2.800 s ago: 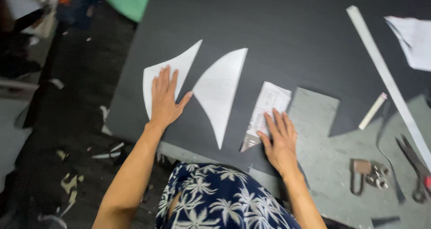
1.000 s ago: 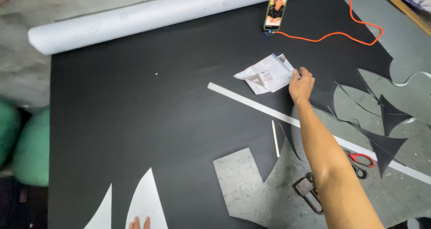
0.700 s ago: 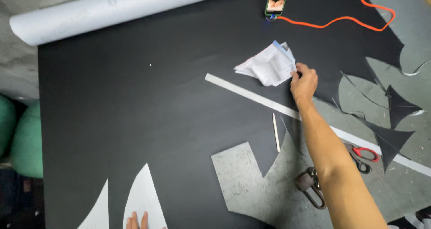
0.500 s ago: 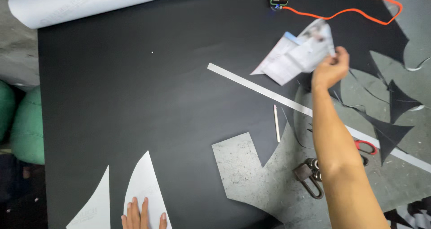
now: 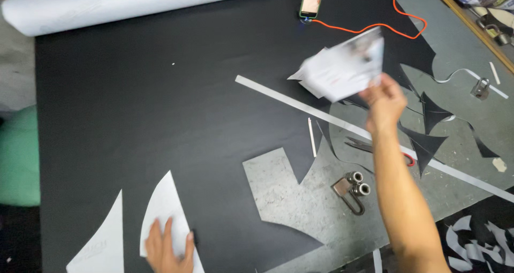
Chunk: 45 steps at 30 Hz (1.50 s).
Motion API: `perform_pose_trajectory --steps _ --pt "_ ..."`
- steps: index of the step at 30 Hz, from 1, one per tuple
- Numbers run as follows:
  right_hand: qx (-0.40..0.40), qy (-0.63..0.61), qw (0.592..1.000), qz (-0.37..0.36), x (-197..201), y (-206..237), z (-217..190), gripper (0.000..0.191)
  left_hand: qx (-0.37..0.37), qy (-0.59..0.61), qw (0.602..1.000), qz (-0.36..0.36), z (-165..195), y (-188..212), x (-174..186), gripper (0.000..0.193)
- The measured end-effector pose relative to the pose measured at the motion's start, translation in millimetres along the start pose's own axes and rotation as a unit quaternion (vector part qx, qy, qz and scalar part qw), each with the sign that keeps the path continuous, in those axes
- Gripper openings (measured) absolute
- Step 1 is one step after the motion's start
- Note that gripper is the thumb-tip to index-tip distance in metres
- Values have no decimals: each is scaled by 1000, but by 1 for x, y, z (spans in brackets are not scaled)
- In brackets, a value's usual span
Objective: The person arranges several white paper cutouts and a small printed document on a dark work surface. They repeatedly reposition the items, smooth them down, and handle a small white strip of material.
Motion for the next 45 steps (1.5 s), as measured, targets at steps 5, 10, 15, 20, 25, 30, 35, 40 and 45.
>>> perform_pose_trajectory --steps 5,10,15,20,25,30,35,40,45 --pt "321 279 899 -105 -43 177 12 25 140 332 931 -57 70 -48 10 60" --pt "411 200 829 -324 -56 319 24 36 364 712 581 -154 97 -76 -8 78" --pt "344 171 847 -368 -40 377 51 45 259 754 582 -159 80 -82 1 63" --pt "276 264 847 -371 -18 389 76 39 295 669 659 -178 68 -72 -8 68" --pt "225 313 837 -389 -13 382 102 39 283 594 745 -110 58 -58 -26 63" --pt "198 351 805 -435 -13 369 112 35 124 310 942 -20 57 -39 -7 72" --pt "196 374 782 -458 -10 366 110 35 -61 114 989 -72 65 -19 16 59" --pt "184 384 782 -455 1 373 105 40 -170 92 950 -243 60 -10 12 83" --pt "179 397 775 -458 10 378 102 43 -164 73 933 -312 56 -11 9 96"
Point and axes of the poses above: each hand's wrist, its own y-axis away from the middle knuckle, its own x-axis out of the back of the hand, z = x × y, the point moved 3 cm from there along -y, towards the middle knuckle, and after that the axes turned 8 degrees about -x, right-handed, at the moved point
